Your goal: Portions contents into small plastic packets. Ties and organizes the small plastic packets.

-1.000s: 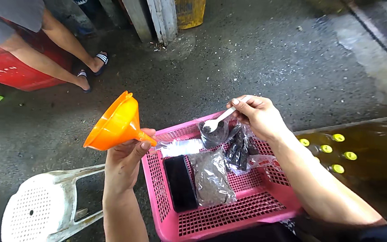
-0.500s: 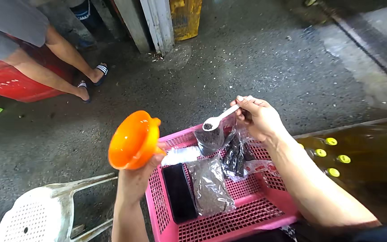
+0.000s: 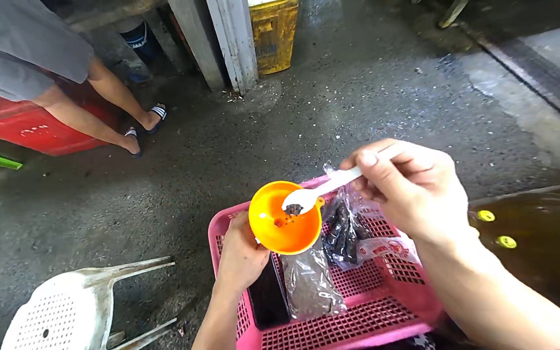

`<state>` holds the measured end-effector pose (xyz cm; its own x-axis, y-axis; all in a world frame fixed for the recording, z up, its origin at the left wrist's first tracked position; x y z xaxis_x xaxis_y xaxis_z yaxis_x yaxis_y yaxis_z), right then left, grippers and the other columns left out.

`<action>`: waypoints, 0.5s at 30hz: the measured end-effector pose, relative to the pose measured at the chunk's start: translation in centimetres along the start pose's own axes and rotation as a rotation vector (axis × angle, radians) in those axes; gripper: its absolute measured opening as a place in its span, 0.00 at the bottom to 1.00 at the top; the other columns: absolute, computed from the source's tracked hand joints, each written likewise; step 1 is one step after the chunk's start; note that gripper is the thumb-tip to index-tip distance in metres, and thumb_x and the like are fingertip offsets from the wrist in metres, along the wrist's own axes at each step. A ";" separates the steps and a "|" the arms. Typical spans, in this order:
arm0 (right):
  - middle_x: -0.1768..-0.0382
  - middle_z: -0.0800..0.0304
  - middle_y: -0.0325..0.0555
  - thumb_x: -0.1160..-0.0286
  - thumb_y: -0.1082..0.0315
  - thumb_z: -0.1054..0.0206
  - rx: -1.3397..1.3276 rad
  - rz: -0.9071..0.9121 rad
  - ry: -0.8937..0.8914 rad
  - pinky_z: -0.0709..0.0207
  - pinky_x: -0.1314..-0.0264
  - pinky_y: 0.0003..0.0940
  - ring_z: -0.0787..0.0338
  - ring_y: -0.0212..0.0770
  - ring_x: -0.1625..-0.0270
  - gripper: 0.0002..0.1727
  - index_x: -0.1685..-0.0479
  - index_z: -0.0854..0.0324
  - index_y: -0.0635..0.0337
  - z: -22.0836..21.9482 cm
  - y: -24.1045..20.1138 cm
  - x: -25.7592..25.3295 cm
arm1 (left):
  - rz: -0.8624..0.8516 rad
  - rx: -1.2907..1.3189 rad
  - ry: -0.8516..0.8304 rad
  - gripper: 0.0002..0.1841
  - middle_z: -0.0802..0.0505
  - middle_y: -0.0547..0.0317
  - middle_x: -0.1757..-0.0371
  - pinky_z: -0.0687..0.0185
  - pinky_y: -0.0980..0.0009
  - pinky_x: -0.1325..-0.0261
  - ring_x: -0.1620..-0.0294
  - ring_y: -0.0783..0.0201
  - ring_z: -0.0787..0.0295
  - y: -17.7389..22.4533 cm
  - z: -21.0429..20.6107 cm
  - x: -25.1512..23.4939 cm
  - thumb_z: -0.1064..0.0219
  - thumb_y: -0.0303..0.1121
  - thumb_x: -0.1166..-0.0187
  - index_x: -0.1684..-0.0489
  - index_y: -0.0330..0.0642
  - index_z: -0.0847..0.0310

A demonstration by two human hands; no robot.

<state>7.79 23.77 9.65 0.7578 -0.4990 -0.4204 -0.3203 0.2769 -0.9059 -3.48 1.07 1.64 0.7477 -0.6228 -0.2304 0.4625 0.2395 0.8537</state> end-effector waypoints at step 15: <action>0.58 0.09 0.24 0.12 0.56 0.37 0.020 0.363 0.038 0.17 0.64 0.17 0.13 0.21 0.65 0.11 0.48 0.09 0.44 0.9 -4.5 1.7 | -0.090 0.157 0.019 0.21 0.05 0.69 0.53 0.17 0.87 0.38 0.46 0.89 0.12 2.6 2.0 -0.7 0.20 0.29 0.40 0.49 0.31 0.18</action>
Point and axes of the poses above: each hand's wrist, its own x-axis away from the middle knuckle, its own z-axis out of the back of the hand, y = z × x, the point moved 6 cm from there along -x, towards the middle knuckle
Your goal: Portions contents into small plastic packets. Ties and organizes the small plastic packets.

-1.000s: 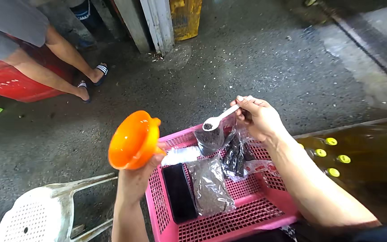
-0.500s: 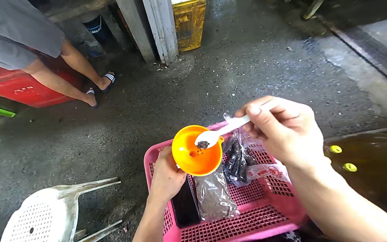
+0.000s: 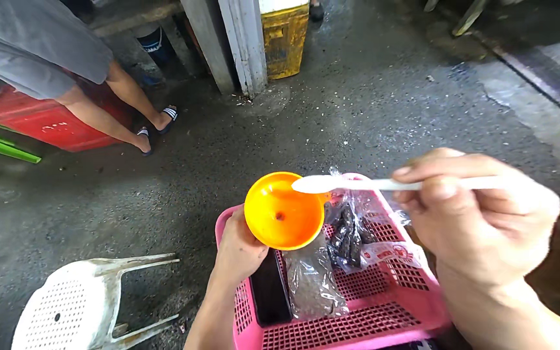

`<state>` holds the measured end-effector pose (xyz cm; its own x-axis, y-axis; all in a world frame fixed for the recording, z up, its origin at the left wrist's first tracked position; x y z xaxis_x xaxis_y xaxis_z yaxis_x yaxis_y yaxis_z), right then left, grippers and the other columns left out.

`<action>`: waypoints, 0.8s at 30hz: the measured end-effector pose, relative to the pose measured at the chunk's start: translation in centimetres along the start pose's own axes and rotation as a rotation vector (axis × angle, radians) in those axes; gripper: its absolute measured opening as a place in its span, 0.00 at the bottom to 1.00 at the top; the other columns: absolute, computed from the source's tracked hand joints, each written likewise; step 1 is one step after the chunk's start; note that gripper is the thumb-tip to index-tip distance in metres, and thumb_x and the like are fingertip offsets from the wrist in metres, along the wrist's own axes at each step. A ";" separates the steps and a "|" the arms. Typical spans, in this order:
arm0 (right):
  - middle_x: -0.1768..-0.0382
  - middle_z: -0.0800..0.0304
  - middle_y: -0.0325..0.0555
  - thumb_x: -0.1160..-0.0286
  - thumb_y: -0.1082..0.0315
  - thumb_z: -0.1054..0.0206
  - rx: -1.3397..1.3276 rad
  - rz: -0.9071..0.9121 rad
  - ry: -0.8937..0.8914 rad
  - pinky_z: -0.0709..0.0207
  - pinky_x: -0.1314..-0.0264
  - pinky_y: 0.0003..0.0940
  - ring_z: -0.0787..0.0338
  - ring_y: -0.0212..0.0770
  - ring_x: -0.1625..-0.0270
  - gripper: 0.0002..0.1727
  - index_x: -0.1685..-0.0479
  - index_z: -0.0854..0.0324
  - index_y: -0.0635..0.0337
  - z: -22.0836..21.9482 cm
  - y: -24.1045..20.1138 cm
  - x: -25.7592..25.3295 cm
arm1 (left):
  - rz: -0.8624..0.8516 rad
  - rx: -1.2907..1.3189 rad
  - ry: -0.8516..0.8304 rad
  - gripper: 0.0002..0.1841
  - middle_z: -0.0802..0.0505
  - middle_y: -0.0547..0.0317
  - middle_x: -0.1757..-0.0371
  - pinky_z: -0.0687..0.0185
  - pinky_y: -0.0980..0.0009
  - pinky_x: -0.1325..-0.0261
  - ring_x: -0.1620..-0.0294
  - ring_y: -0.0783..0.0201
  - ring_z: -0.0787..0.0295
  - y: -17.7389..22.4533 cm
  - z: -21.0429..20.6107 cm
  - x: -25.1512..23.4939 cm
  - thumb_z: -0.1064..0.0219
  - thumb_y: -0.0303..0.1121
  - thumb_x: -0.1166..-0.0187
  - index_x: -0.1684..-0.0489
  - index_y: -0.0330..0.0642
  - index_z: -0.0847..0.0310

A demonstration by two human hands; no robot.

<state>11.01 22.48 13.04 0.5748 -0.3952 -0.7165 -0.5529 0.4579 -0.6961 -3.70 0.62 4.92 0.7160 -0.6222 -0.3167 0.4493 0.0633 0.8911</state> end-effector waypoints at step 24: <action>0.68 0.09 0.32 0.16 0.51 0.38 0.449 -0.456 -0.366 0.19 0.62 0.26 0.15 0.23 0.69 0.17 0.55 0.08 0.50 0.6 12.4 5.1 | -0.008 0.315 -0.100 0.15 0.08 0.63 0.41 0.13 0.65 0.37 0.46 0.67 0.10 8.5 10.9 -8.0 0.32 0.41 0.17 0.39 0.47 0.14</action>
Point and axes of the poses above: each hand's wrist, its own x-axis away from the middle knuckle, its own z-axis out of the back of the hand, y = z × x, the point moved 6 cm from there along -x, towards the middle knuckle
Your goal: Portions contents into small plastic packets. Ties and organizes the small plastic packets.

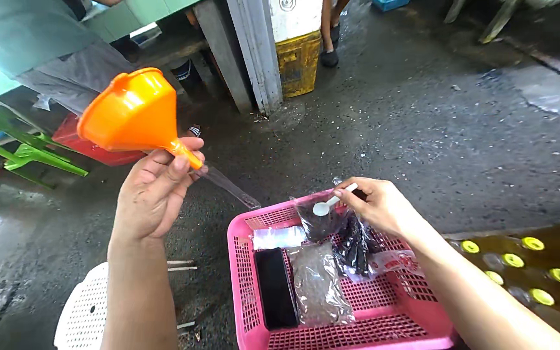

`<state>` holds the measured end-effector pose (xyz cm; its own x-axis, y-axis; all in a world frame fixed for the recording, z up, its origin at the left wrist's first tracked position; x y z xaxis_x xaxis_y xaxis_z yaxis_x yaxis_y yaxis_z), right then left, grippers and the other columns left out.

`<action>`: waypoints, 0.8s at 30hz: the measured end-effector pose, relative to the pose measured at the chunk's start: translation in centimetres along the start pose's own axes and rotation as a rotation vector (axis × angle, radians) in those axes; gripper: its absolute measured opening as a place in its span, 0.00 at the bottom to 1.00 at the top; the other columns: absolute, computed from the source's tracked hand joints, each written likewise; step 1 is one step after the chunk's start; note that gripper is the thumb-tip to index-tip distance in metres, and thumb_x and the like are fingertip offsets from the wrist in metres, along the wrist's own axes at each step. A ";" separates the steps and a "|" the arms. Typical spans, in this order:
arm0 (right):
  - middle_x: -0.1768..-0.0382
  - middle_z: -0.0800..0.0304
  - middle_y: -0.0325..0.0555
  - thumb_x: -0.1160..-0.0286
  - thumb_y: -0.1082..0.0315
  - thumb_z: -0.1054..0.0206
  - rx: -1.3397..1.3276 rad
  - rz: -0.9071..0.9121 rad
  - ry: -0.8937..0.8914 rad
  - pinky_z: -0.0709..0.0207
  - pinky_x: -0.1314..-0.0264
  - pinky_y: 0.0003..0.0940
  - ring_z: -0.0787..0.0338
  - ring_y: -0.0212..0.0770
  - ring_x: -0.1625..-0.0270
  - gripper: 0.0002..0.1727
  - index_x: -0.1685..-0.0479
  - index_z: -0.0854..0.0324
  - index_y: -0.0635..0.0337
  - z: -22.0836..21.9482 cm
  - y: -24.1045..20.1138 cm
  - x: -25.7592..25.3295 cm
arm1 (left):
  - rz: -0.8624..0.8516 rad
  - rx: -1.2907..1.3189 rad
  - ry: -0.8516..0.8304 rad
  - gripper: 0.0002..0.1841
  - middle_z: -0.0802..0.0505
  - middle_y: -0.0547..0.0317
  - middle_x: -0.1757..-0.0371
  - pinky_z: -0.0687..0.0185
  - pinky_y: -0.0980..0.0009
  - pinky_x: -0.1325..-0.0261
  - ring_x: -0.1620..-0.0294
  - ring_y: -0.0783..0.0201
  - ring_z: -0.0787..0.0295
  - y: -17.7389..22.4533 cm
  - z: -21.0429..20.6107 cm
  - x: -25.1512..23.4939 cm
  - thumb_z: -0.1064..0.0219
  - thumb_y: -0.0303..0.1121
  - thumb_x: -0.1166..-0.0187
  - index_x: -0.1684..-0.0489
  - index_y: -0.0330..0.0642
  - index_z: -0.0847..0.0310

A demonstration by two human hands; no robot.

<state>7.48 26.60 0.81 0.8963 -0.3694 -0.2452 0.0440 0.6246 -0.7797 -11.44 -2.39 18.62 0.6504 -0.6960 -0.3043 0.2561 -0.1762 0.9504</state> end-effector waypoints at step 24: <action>0.76 0.12 0.37 0.09 0.64 0.42 -0.788 -0.536 0.142 0.34 0.83 0.16 0.26 0.23 0.84 0.13 0.57 0.15 0.60 -0.2 3.8 -2.0 | 0.036 -0.175 -0.014 0.14 0.04 0.63 0.46 0.10 0.69 0.38 0.46 0.65 0.06 -8.4 -1.6 4.8 0.25 0.39 0.23 0.41 0.52 0.13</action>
Point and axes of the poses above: each hand's wrist, its own x-axis away from the middle knuckle, its own z-axis out of the back of the hand, y = z × x, the point moved 6 cm from there along -x, towards the middle knuckle
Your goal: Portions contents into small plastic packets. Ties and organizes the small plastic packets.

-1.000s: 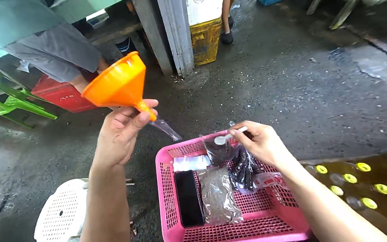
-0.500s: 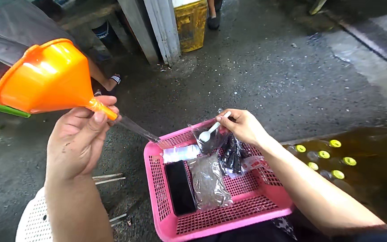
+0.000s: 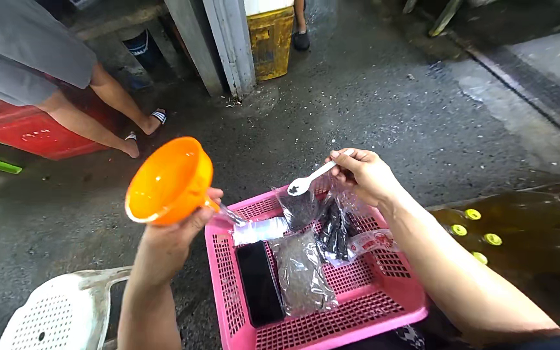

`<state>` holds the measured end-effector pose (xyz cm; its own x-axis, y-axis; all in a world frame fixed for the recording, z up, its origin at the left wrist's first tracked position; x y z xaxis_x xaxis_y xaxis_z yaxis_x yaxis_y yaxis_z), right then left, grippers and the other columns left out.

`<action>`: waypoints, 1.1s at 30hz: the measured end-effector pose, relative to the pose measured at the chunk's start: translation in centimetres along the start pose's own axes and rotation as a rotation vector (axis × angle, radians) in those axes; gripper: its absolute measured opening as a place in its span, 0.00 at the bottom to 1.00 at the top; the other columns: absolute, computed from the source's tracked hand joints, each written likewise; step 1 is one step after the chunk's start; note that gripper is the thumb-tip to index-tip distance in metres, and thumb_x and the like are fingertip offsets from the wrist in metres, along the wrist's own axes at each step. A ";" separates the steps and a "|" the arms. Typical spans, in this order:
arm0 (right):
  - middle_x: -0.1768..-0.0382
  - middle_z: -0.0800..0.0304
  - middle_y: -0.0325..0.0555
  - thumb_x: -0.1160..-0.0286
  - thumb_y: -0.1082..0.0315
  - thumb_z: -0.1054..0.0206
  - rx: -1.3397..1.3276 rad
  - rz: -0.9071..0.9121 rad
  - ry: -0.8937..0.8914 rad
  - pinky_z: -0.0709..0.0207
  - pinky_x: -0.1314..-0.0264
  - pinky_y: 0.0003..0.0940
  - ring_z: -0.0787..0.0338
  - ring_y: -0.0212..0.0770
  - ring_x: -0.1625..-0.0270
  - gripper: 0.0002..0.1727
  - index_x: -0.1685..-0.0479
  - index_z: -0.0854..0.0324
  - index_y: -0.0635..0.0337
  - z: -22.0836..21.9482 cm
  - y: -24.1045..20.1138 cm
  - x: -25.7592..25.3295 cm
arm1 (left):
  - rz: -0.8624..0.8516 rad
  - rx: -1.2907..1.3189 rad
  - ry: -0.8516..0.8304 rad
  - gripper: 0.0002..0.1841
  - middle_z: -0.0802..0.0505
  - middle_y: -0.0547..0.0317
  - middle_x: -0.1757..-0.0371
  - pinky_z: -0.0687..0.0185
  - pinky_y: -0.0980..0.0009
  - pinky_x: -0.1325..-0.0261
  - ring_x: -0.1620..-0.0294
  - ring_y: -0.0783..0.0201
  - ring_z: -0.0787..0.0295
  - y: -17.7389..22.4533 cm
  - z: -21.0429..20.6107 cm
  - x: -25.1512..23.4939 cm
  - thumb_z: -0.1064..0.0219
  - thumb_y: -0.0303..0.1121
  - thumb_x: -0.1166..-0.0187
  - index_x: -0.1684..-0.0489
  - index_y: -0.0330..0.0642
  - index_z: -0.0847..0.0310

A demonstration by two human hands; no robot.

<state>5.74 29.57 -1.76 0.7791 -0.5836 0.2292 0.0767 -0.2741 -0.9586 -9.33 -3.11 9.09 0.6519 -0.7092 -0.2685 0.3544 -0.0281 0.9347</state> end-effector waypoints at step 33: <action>0.74 0.12 0.29 0.21 0.56 0.31 0.750 0.501 -0.104 0.18 0.69 0.25 0.15 0.22 0.74 0.09 0.58 0.10 0.49 -1.9 -5.8 3.7 | -0.024 -0.072 0.062 0.14 0.03 0.58 0.51 0.08 0.65 0.40 0.48 0.63 0.04 0.9 -2.0 -0.7 0.24 0.30 0.26 0.44 0.39 0.13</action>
<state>6.99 27.58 4.96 0.8797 -0.4183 -0.2261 0.0702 0.5846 -0.8083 -8.12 -1.27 9.67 0.6820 -0.6639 -0.3067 0.4165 0.0079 0.9091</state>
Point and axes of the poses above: each hand's wrist, its own x-axis away from the middle knuckle, its own z-axis out of the back of the hand, y = z × x, the point moved 6 cm from there along -x, towards the middle knuckle
